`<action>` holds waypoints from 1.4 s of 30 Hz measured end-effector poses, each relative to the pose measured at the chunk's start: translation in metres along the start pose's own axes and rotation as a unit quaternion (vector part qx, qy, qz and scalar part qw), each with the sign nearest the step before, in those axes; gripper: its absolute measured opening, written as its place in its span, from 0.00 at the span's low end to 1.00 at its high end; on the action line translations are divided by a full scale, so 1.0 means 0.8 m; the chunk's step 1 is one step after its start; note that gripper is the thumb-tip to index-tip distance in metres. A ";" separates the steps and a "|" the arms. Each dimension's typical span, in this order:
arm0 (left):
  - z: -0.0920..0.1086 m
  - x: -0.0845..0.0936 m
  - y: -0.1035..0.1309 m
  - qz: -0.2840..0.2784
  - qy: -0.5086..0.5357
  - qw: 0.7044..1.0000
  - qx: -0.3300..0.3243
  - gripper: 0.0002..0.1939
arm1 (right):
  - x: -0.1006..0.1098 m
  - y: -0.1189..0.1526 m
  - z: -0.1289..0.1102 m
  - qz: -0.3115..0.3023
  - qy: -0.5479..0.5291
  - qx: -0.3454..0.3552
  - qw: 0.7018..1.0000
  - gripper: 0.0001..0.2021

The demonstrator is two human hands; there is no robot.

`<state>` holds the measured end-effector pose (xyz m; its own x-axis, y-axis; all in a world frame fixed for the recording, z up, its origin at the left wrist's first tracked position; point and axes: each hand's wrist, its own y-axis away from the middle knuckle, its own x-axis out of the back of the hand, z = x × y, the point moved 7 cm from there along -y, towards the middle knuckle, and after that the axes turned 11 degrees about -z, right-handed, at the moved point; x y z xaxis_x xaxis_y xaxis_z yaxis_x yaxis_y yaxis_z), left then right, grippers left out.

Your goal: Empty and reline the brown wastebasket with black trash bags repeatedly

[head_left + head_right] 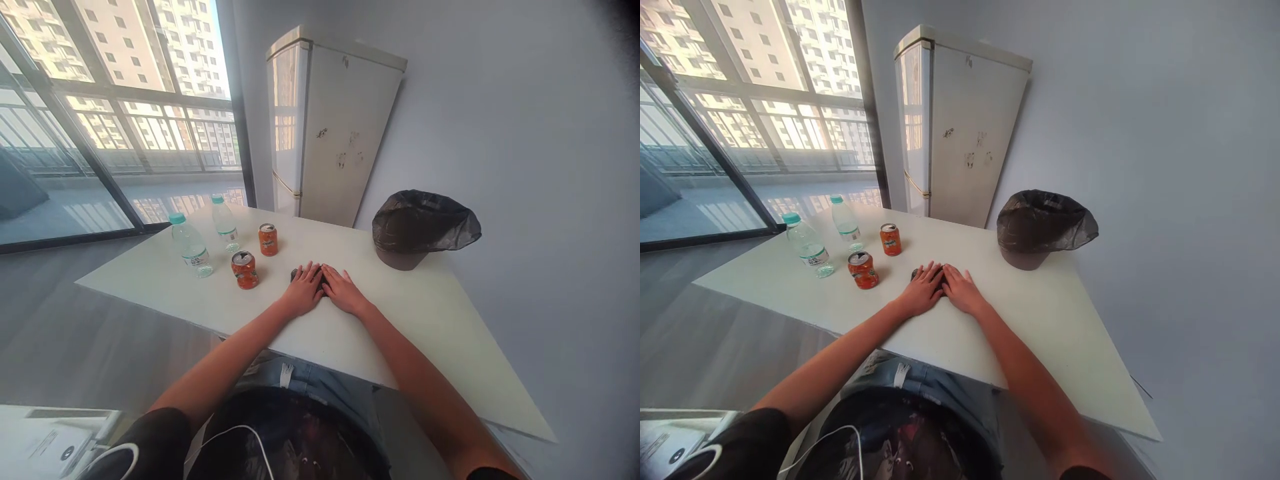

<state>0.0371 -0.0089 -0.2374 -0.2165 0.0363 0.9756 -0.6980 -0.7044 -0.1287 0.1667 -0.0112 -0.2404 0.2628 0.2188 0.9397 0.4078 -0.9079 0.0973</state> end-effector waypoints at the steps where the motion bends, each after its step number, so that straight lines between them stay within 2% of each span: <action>1: 0.001 0.011 0.002 0.024 -0.003 1.000 0.002 0.32 | 0.010 0.006 0.003 0.017 -0.013 -0.005 1.000 0.29; 3: 0.001 0.029 0.005 0.061 0.009 0.998 0.014 0.27 | 0.031 0.019 0.012 0.051 -0.045 -0.017 0.998 0.24; 6: -0.003 0.033 0.006 0.052 0.048 0.997 0.026 0.18 | 0.054 0.034 0.028 0.060 -0.080 -0.021 0.995 0.19; 7: -0.002 0.030 0.007 0.039 0.055 0.998 0.018 0.20 | 0.056 0.037 0.031 0.048 -0.089 -0.014 0.995 0.17; 10: 0.002 0.019 0.008 0.007 0.063 0.998 -0.022 0.43 | 0.057 0.041 0.035 0.012 -0.133 0.030 0.991 0.14; 12: 0.001 0.015 0.007 -0.012 0.078 0.996 -0.036 0.46 | 0.059 0.042 0.034 0.014 -0.149 0.061 0.987 0.12; 14: -0.001 0.015 0.006 -0.019 0.095 0.995 -0.030 0.37 | 0.064 0.043 0.031 0.035 -0.137 0.093 0.985 0.18; 16: -0.004 0.018 0.003 -0.017 0.104 0.994 -0.020 0.22 | 0.065 0.045 0.028 0.039 -0.108 0.121 0.986 0.32; 18: -0.005 0.022 0.001 -0.010 0.111 0.994 -0.012 0.13 | 0.060 0.046 0.025 0.019 -0.077 0.129 0.988 0.41; 20: -0.007 0.026 0.000 -0.001 0.128 0.992 0.000 0.12 | 0.056 0.044 0.023 0.014 -0.076 0.124 0.989 0.37; 23: -0.011 0.032 0.001 0.020 0.164 0.986 0.022 0.13 | 0.053 0.036 0.024 0.060 -0.154 0.104 0.981 0.19; 25: -0.012 0.037 0.003 0.036 0.188 0.981 0.034 0.13 | 0.048 0.027 0.027 0.089 -0.199 0.079 0.973 0.12; 31: -0.010 0.054 0.014 0.100 0.230 0.968 0.027 0.16 | 0.033 0.010 0.033 0.124 -0.220 0.033 0.967 0.09; 35: -0.019 0.048 0.006 0.108 0.224 0.967 0.052 0.07 | 0.032 0.010 0.034 0.118 -0.213 0.012 0.970 0.09; 39: -0.024 0.049 -0.002 0.124 0.208 0.966 0.087 0.08 | 0.031 0.009 0.036 0.120 -0.202 -0.008 0.972 0.11; 42: -0.009 0.053 -0.001 0.119 0.180 0.976 0.039 0.10 | 0.029 0.006 0.040 0.135 -0.192 -0.021 0.972 0.11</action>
<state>0.0235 -0.0016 -0.1975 -0.6023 0.1011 0.7919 -0.5466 -0.7751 -0.3168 0.2032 0.0009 -0.2285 0.6653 0.0814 0.7421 0.2455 -0.9626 -0.1145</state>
